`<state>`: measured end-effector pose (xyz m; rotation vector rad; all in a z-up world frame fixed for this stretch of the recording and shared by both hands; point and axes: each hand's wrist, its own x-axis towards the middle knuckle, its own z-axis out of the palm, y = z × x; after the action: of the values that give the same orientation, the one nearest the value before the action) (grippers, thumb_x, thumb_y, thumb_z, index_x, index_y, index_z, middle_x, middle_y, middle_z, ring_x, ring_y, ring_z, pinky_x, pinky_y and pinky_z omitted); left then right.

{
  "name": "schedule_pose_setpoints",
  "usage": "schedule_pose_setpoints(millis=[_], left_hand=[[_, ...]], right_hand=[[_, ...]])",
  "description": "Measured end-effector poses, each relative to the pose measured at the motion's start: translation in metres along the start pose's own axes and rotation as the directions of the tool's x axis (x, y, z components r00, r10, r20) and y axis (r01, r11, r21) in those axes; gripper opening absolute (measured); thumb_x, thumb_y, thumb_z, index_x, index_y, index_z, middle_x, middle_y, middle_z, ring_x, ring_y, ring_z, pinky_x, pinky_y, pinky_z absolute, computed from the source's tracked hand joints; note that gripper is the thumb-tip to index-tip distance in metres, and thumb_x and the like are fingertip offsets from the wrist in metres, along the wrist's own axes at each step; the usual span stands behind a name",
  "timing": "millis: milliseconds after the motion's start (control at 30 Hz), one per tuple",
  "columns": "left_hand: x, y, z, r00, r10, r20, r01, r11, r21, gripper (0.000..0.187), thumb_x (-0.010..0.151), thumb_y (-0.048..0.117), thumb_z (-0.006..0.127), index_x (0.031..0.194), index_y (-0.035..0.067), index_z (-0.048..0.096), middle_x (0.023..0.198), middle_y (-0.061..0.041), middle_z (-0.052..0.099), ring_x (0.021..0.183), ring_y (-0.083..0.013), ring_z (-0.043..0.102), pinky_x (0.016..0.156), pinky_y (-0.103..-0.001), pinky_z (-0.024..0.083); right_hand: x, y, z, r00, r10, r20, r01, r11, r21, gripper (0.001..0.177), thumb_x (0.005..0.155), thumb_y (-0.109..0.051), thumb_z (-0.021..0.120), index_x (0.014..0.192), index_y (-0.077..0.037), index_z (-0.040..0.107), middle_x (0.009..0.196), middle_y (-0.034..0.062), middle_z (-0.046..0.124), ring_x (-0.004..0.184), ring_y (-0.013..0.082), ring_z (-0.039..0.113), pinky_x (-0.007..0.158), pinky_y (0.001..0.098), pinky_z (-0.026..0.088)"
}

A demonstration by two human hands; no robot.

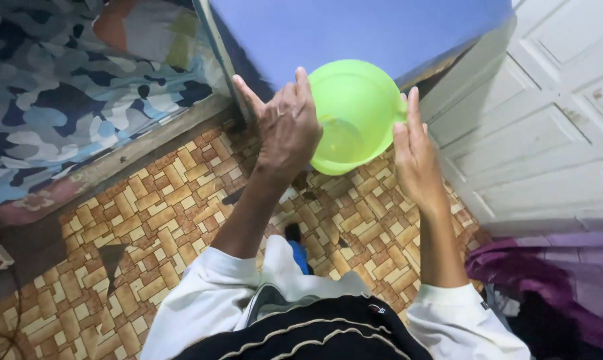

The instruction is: Organizing various tableware items including a pitcher, cup, glass, plate, and forks on a table.

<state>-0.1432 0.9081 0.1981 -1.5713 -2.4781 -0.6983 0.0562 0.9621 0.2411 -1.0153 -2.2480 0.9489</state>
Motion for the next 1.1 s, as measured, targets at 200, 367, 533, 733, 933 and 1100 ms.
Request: schedule_pose_setpoints(millis=[200,367,533,733,933,1100], left_hand=[[0.076,-0.016,0.021,0.995,-0.093,0.037,0.089,0.992,0.091,0.054,0.097,0.011,0.036,0.149,-0.002,0.041,0.079,0.001,0.065,0.072,-0.0199,0.066,0.11,-0.084,-0.005],[0.134,-0.052,0.041,0.992,-0.053,-0.111,0.066,0.991,0.114,0.053,0.092,0.001,0.036,0.142,-0.007,0.05,0.083,-0.007,0.068,0.071,-0.0287,0.066,0.108,-0.084,-0.004],[0.191,-0.079,0.058,0.99,-0.122,-0.065,0.131,0.979,0.156,0.054,0.094,0.002,0.034,0.147,-0.005,0.046,0.086,-0.006,0.068,0.077,-0.0262,0.067,0.109,-0.083,-0.005],[0.256,-0.117,0.088,0.97,-0.107,-0.219,0.154,0.966,0.21,0.054,0.087,-0.001,0.045,0.141,-0.007,0.051,0.083,-0.007,0.068,0.071,-0.0289,0.066,0.105,-0.086,-0.004],[0.317,-0.154,0.124,0.952,-0.169,-0.254,0.234,0.939,0.251,0.058,0.086,0.001,0.052,0.143,-0.009,0.048,0.091,-0.014,0.07,0.076,-0.0342,0.068,0.105,-0.085,-0.007],[0.368,-0.181,0.139,0.939,-0.215,-0.267,0.293,0.908,0.299,0.06,0.08,-0.001,0.055,0.139,-0.01,0.05,0.082,-0.013,0.068,0.067,-0.0336,0.066,0.103,-0.086,-0.005]], right_hand=[[0.087,0.024,0.01,0.985,0.15,0.081,-0.153,0.988,0.027,0.07,0.102,-0.055,0.02,0.16,-0.019,0.0,0.171,0.0087,0.017,0.153,0.0365,0.028,0.118,0.0663,0.019],[0.173,0.063,0.031,0.994,0.006,0.11,-0.016,0.995,0.099,0.065,0.106,-0.045,0.031,0.161,-0.016,0.011,0.168,0.0138,0.022,0.155,0.0302,0.024,0.123,0.0424,0.02],[0.236,0.046,0.041,0.983,0.002,0.184,-0.031,0.987,0.156,0.064,0.107,-0.041,0.027,0.16,-0.013,0.005,0.169,0.0172,0.012,0.155,0.0358,0.019,0.125,0.0503,0.014],[0.331,0.074,0.066,0.976,-0.115,0.184,0.078,0.977,0.199,0.058,0.109,-0.034,0.031,0.16,-0.013,0.012,0.168,0.0154,0.019,0.156,0.0302,0.019,0.125,0.04,0.017],[0.434,0.116,0.102,0.942,-0.251,0.224,0.189,0.945,0.266,0.058,0.11,-0.032,0.033,0.16,-0.008,0.014,0.168,0.0145,0.019,0.156,0.0261,0.019,0.126,0.0364,0.016],[0.51,0.125,0.125,0.916,-0.274,0.292,0.173,0.929,0.328,0.059,0.109,-0.032,0.034,0.16,-0.009,0.014,0.168,0.0132,0.021,0.156,0.0253,0.022,0.125,0.0356,0.018]])
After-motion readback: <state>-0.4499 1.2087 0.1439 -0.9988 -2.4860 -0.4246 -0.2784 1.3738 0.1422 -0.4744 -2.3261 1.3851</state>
